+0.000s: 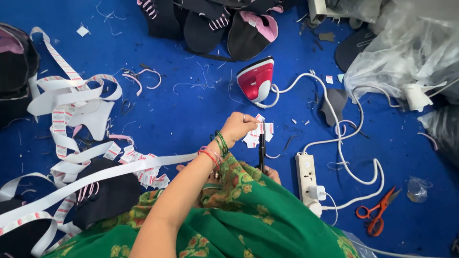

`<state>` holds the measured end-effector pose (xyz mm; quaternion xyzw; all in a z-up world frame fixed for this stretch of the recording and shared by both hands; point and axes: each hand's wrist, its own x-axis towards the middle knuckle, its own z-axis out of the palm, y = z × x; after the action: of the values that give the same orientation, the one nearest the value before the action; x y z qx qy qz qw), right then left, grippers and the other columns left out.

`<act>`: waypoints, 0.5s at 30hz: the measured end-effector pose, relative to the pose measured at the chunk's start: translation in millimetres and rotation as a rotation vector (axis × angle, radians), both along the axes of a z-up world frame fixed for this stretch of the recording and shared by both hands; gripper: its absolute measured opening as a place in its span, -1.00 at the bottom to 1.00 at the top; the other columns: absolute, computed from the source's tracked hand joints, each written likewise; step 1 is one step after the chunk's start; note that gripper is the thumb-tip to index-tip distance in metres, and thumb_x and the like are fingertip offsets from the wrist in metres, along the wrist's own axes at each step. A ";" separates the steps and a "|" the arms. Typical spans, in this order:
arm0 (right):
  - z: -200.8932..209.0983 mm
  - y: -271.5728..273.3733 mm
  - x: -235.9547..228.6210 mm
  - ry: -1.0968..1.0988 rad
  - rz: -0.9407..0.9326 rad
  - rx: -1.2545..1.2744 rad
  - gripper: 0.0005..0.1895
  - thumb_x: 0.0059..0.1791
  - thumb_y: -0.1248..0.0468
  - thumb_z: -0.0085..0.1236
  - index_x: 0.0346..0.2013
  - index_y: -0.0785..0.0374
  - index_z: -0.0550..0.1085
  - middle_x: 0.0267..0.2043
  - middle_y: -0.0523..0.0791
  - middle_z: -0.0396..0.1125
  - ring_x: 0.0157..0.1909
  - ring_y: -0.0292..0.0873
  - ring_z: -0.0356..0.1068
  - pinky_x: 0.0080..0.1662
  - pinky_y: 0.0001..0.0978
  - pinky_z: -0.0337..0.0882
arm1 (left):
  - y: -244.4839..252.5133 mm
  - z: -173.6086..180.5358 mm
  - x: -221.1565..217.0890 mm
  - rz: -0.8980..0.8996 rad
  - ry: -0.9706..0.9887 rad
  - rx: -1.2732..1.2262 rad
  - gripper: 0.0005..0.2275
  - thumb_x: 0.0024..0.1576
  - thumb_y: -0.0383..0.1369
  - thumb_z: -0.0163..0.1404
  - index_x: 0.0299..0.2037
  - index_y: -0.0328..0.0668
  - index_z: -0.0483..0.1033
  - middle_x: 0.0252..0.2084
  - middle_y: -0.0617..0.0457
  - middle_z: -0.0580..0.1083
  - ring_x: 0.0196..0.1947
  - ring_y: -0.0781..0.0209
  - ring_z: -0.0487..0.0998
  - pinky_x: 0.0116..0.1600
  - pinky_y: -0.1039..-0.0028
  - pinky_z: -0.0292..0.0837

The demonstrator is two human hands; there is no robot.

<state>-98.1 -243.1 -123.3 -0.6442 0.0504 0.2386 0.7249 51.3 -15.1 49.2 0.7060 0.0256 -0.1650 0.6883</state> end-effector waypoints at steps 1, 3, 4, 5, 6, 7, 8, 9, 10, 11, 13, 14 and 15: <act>-25.4 -1.9 1.5 -0.068 -0.089 -0.017 -0.84 0.01 0.25 0.22 -0.28 0.29 0.48 -0.38 -0.22 0.40 -0.37 -0.36 0.32 -0.37 -0.42 0.34 | 0.8 -2.5 1.5 -0.016 0.002 -0.012 -0.81 0.03 -0.42 0.16 -0.19 -0.30 0.71 -0.35 0.06 0.65 -0.37 0.40 0.59 -0.25 0.55 0.48; -19.5 5.6 -1.7 -0.127 -0.183 -0.034 -0.83 0.01 0.28 0.27 -0.32 0.31 0.46 -0.39 -0.21 0.37 -0.38 -0.36 0.30 -0.38 -0.42 0.32 | 0.9 -16.4 -1.9 -0.036 0.012 -0.023 -0.81 0.04 -0.42 0.16 -0.19 -0.29 0.72 -0.35 0.05 0.65 -0.38 0.39 0.59 -0.26 0.53 0.48; 11.6 16.2 -5.7 -0.101 -0.309 0.033 -0.85 0.03 0.26 0.19 -0.31 0.29 0.45 -0.39 -0.20 0.39 -0.37 -0.36 0.33 -0.34 -0.45 0.35 | 1.1 -27.2 -6.9 -0.063 0.002 -0.052 -0.81 0.01 -0.42 0.21 -0.20 -0.32 0.71 -0.34 0.06 0.65 -0.37 0.40 0.59 -0.23 0.54 0.49; 43.1 26.5 -9.6 -0.076 -0.435 0.101 -0.85 0.04 0.23 0.12 -0.30 0.27 0.44 -0.39 -0.19 0.41 -0.36 -0.36 0.37 -0.30 -0.49 0.38 | 1.5 -37.6 -12.4 -0.091 -0.008 -0.082 -0.81 -0.01 -0.41 0.26 -0.22 -0.34 0.70 -0.34 0.06 0.65 -0.36 0.41 0.59 -0.21 0.54 0.50; 55.4 24.0 -2.3 -0.077 -0.436 0.104 -0.85 0.04 0.23 0.12 -0.30 0.27 0.44 -0.39 -0.19 0.41 -0.36 -0.36 0.37 -0.30 -0.49 0.38 | -0.6 -42.2 -24.7 -0.092 -0.009 -0.079 -0.81 -0.01 -0.41 0.26 -0.22 -0.34 0.70 -0.34 0.06 0.65 -0.36 0.41 0.59 -0.21 0.54 0.50; 68.1 21.6 4.6 -0.062 -0.437 0.091 -0.84 0.04 0.22 0.12 -0.30 0.28 0.45 -0.40 -0.16 0.41 -0.39 -0.32 0.38 -0.32 -0.47 0.38 | -2.4 -46.4 -37.2 -0.233 0.013 -0.075 -0.81 0.03 -0.39 0.24 -0.20 -0.33 0.71 -0.32 0.06 0.65 -0.35 0.41 0.56 -0.19 0.55 0.48; 80.9 19.4 14.8 -0.052 -0.437 0.080 -0.82 0.03 0.20 0.12 -0.29 0.28 0.47 -0.42 -0.13 0.41 -0.42 -0.29 0.39 -0.34 -0.45 0.38 | -4.0 -50.1 -46.9 -0.373 0.031 -0.069 -0.80 0.06 -0.37 0.23 -0.18 -0.32 0.72 -0.31 0.07 0.64 -0.35 0.41 0.54 -0.17 0.56 0.45; 80.4 13.5 24.7 -0.057 -0.437 0.086 -0.82 0.03 0.20 0.12 -0.29 0.28 0.47 -0.42 -0.13 0.41 -0.42 -0.29 0.39 -0.34 -0.45 0.38 | -0.5 -53.5 -49.0 -0.373 0.026 -0.064 -0.80 0.06 -0.37 0.23 -0.18 -0.32 0.72 -0.31 0.07 0.64 -0.35 0.41 0.54 -0.17 0.56 0.45; 79.7 6.1 31.2 -0.102 -0.427 0.058 -0.80 0.05 0.20 0.15 -0.29 0.32 0.47 -0.42 -0.10 0.39 -0.43 -0.26 0.37 -0.36 -0.42 0.35 | 1.5 -58.1 -54.5 -0.290 0.039 -0.057 -0.79 0.08 -0.37 0.22 -0.15 -0.32 0.70 -0.29 0.08 0.64 -0.33 0.42 0.54 -0.17 0.55 0.46; 78.5 -1.3 37.7 -0.146 -0.418 0.030 -0.77 0.07 0.20 0.19 -0.29 0.35 0.47 -0.42 -0.07 0.37 -0.45 -0.24 0.34 -0.38 -0.38 0.33 | 3.6 -63.1 -59.9 -0.208 0.052 -0.051 -0.79 0.09 -0.37 0.21 -0.12 -0.31 0.68 -0.27 0.09 0.64 -0.31 0.43 0.54 -0.16 0.54 0.46; 83.7 -2.8 31.9 -0.132 -0.433 0.084 -0.73 0.08 0.15 0.16 -0.28 0.35 0.47 -0.40 -0.06 0.40 -0.44 -0.23 0.35 -0.36 -0.38 0.35 | 10.9 -61.4 -52.7 -0.089 0.055 -0.118 -0.79 0.11 -0.38 0.18 -0.13 -0.36 0.67 -0.26 0.08 0.63 -0.30 0.42 0.55 -0.16 0.55 0.46; 87.0 -3.9 30.7 -0.129 -0.442 0.136 -0.69 0.09 0.10 0.13 -0.27 0.34 0.47 -0.37 -0.06 0.42 -0.43 -0.22 0.36 -0.34 -0.37 0.38 | 14.5 -59.9 -48.6 0.035 0.045 -0.189 -0.80 0.14 -0.39 0.15 -0.14 -0.40 0.66 -0.26 0.07 0.63 -0.30 0.40 0.55 -0.15 0.55 0.46; 103.3 3.7 19.5 -0.127 -0.440 0.137 -0.69 0.09 0.10 0.13 -0.27 0.34 0.47 -0.37 -0.06 0.42 -0.43 -0.22 0.36 -0.34 -0.37 0.38 | 15.7 -59.4 -44.7 0.038 0.046 -0.188 -0.80 0.14 -0.39 0.15 -0.14 -0.40 0.66 -0.26 0.07 0.63 -0.30 0.40 0.55 -0.15 0.55 0.46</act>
<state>-78.6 -239.4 -20.0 -0.5807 0.1274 0.0369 0.8032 6.6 0.6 -10.2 0.6338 0.0393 -0.1699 0.7536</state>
